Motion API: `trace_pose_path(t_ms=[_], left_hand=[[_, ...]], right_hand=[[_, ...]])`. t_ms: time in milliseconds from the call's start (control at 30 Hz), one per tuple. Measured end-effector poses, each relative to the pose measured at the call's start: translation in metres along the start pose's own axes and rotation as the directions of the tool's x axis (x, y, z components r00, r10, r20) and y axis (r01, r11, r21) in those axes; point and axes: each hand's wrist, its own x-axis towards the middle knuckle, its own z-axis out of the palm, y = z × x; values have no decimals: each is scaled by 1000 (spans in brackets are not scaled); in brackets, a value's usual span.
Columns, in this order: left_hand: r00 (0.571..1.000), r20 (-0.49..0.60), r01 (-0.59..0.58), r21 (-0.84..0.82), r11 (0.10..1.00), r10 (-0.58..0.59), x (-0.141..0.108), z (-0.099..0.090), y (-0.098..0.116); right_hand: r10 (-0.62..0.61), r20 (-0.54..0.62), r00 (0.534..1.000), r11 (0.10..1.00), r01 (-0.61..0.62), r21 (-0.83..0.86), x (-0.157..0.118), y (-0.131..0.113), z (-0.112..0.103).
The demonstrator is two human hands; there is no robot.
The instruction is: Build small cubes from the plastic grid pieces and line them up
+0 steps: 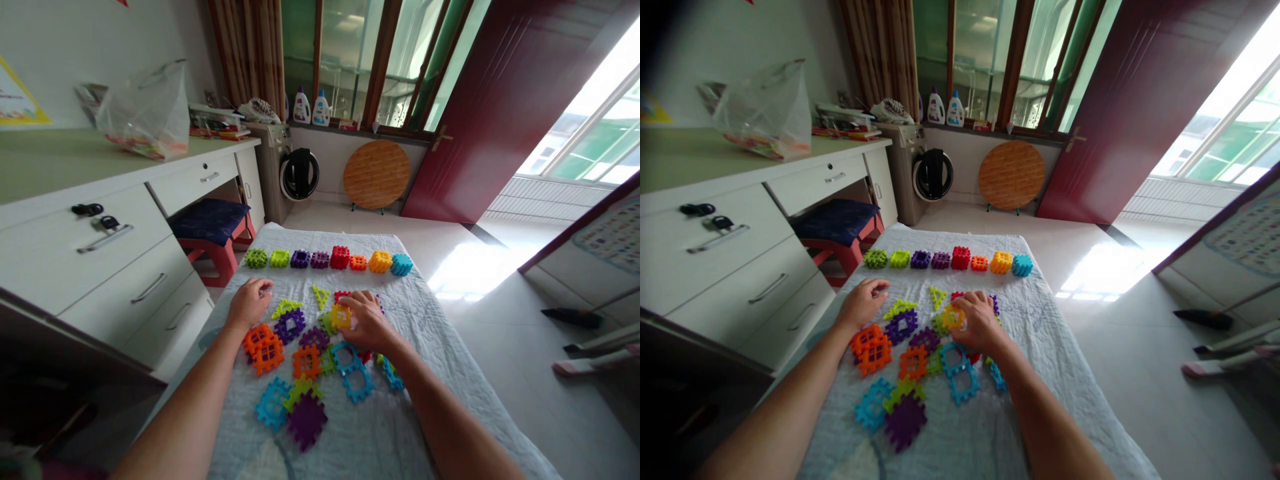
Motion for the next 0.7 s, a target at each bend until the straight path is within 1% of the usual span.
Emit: trace_pose_path(t_ms=[67,133,167,200,267,333,400,467,567,700], left_hand=[[1000,1,1,0,1000,-1,0,1,0],[1000,-1,4,3,1000,-4,0,1,-1],[1000,-1,6,4,1000,-6,0,1,-1],[1000,0,8,5,1000,-8,0,1,0],[1000,4,10,7,1000,-10,0,0,0],[1000,8,13,10,1000,-13,0,-1,2],[1000,10,19,11,1000,-19,0,-2,3],[1000,12,21,8,1000,-21,-1,-3,4],[1000,13,15,12,1000,-15,-1,-3,5],[1000,5,15,28,999,-16,-1,-3,6]], right_hand=[[62,-141,988,998,-61,8,1,9,-8],[146,-271,951,988,-153,-4,1,23,-16],[185,-309,933,980,-200,-15,1,30,-19],[218,-323,921,970,-240,-30,1,37,-20],[261,-286,922,954,-291,-67,0,48,-20],[275,-202,940,948,-300,-103,-2,52,-15],[279,-124,952,947,-294,-127,-2,52,-9],[280,-74,957,947,-288,-140,-2,49,-4],[281,-32,959,948,-282,-147,-1,46,-1],[297,-18,955,943,-297,-149,1,44,0]])
